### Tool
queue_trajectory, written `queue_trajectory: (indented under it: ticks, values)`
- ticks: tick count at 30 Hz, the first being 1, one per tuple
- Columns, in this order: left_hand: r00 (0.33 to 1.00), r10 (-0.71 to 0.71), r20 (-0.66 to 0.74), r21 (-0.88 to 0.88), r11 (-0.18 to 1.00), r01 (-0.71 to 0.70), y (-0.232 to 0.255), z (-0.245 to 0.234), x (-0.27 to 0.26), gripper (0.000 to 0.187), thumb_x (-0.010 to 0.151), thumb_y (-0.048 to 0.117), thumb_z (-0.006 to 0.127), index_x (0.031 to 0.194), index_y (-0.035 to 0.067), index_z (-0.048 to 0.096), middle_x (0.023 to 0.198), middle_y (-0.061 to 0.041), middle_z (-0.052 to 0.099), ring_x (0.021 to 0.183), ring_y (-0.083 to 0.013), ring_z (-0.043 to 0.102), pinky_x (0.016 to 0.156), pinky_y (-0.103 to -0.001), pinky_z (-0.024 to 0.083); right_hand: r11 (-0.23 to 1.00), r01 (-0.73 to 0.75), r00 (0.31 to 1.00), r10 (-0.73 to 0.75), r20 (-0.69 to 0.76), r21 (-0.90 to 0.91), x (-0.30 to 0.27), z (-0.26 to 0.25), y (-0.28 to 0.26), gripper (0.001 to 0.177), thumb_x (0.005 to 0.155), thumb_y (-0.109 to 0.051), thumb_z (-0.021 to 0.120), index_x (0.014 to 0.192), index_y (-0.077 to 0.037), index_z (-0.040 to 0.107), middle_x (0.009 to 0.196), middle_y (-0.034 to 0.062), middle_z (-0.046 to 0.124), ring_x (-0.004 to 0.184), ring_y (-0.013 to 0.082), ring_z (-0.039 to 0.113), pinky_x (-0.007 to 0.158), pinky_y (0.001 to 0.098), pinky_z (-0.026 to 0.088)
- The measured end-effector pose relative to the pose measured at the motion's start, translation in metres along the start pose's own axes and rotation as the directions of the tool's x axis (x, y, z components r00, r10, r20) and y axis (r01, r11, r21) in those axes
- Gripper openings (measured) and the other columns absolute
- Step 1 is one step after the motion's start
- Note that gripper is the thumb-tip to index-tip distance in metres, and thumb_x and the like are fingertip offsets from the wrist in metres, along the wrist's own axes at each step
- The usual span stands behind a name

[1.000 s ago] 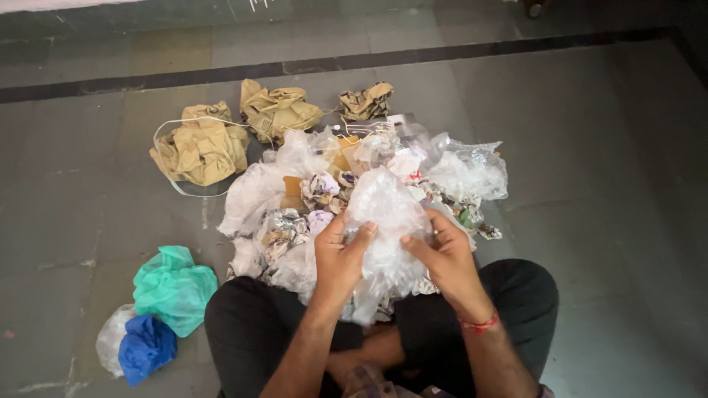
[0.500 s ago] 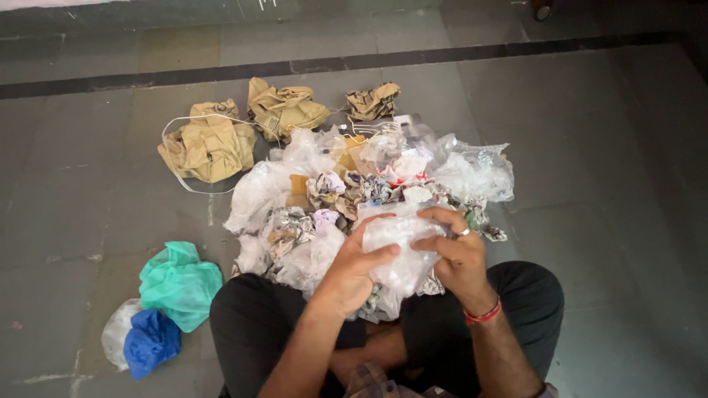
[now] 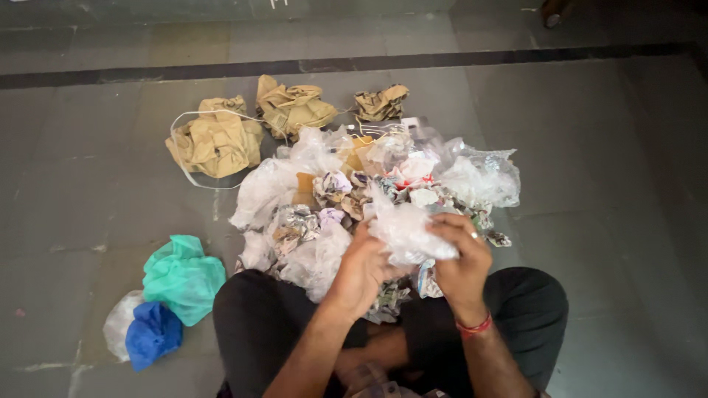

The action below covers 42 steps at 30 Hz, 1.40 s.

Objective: The person sits on the floor and sorts through a pile of mixed plastic waste, unfolding and folding various plastic bags and bubble wrap by hand. They place sorted items into separate piles on the floor.

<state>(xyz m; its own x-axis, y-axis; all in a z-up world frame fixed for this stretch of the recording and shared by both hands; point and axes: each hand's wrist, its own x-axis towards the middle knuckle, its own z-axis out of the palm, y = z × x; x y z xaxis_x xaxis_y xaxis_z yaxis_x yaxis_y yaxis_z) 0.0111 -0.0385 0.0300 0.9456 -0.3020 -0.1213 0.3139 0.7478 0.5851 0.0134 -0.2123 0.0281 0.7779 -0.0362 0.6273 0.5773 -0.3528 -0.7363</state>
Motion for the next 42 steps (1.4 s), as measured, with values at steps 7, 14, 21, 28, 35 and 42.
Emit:
queue_trajectory:
  ticks: [7, 14, 21, 28, 35, 42]
  values:
    - [0.983, 0.128, -0.128, 0.005, 0.992, -0.129, -0.007, -0.010, -0.007, 0.042, 0.096, 0.001, 0.061, 0.137, 0.002, 0.052, 0.128, -0.014, 0.064, 0.112, -0.0200, 0.067, 0.094, -0.037, 0.057, 0.940, 0.298, 0.937, -0.256, 0.240, -0.164, 0.001, 0.003, -0.009, 0.050, 0.064, 0.018, 0.064, 0.107, -0.006, 0.074, 0.119, 0.0144, 0.068, 0.115, 0.0316, 0.068, 0.096, 0.0409, 0.056]
    - [0.591, 0.708, -0.386, 0.761, 0.607, -0.230, 0.050, -0.137, -0.042, 0.032, 0.088, -0.007, 0.065, 0.119, -0.001, 0.062, 0.106, -0.010, 0.068, 0.089, -0.0175, 0.064, 0.076, -0.032, 0.052, 0.988, -0.151, 0.965, 0.155, 0.212, -0.038, -0.035, -0.004, -0.005, 0.026, 0.090, 0.007, 0.067, 0.115, 0.000, 0.071, 0.122, 0.0148, 0.069, 0.101, 0.0218, 0.070, 0.067, 0.0229, 0.057]
    - [0.332, 0.939, 0.086, 0.793, -0.266, 0.548, 0.143, -0.312, -0.143, 0.058, 0.092, -0.002, 0.060, 0.150, 0.000, 0.053, 0.147, -0.024, 0.055, 0.135, -0.0468, 0.049, 0.114, -0.056, 0.040, 0.982, -0.119, 0.949, 0.155, 0.274, -0.143, -0.075, -0.025, 0.011, 0.023, 0.092, 0.005, 0.068, 0.113, 0.000, 0.072, 0.115, 0.0126, 0.072, 0.104, 0.0215, 0.071, 0.090, 0.0284, 0.055]
    - [0.604, 0.720, -0.342, 0.519, -0.391, 0.760, 0.109, -0.417, -0.165, 0.081, 0.092, 0.061, 0.045, 0.157, 0.012, 0.040, 0.164, -0.024, 0.024, 0.147, -0.0561, 0.016, 0.108, -0.080, -0.002, 0.968, -0.150, 0.921, 0.211, 0.327, -0.203, -0.093, -0.014, 0.008, 0.021, 0.089, 0.004, 0.068, 0.109, -0.001, 0.074, 0.114, 0.0109, 0.073, 0.106, 0.0220, 0.071, 0.093, 0.0297, 0.054]
    - [0.589, 0.659, -0.468, 0.382, -0.450, 0.807, 0.084, -0.449, -0.162, 0.080, 0.104, 0.072, 0.032, 0.147, 0.008, 0.052, 0.176, -0.022, 0.014, 0.156, -0.0527, 0.008, 0.111, -0.077, -0.009, 0.955, -0.149, 0.904, 0.237, 0.357, -0.257, -0.095, -0.009, 0.005, 0.024, 0.086, 0.004, 0.070, 0.109, -0.001, 0.074, 0.112, 0.0111, 0.073, 0.102, 0.0212, 0.072, 0.089, 0.0292, 0.055]
    - [0.570, 0.708, -0.417, 0.454, -0.380, 0.806, 0.097, -0.436, -0.156, 0.089, 0.088, 0.073, 0.044, 0.146, 0.006, 0.056, 0.166, -0.024, 0.017, 0.145, -0.0595, 0.010, 0.109, -0.077, -0.003, 0.964, -0.192, 0.900, 0.247, 0.359, -0.182, -0.103, -0.010, 0.006, 0.024, 0.087, 0.007, 0.068, 0.109, 0.000, 0.073, 0.112, 0.0112, 0.074, 0.100, 0.0210, 0.073, 0.087, 0.0283, 0.057]
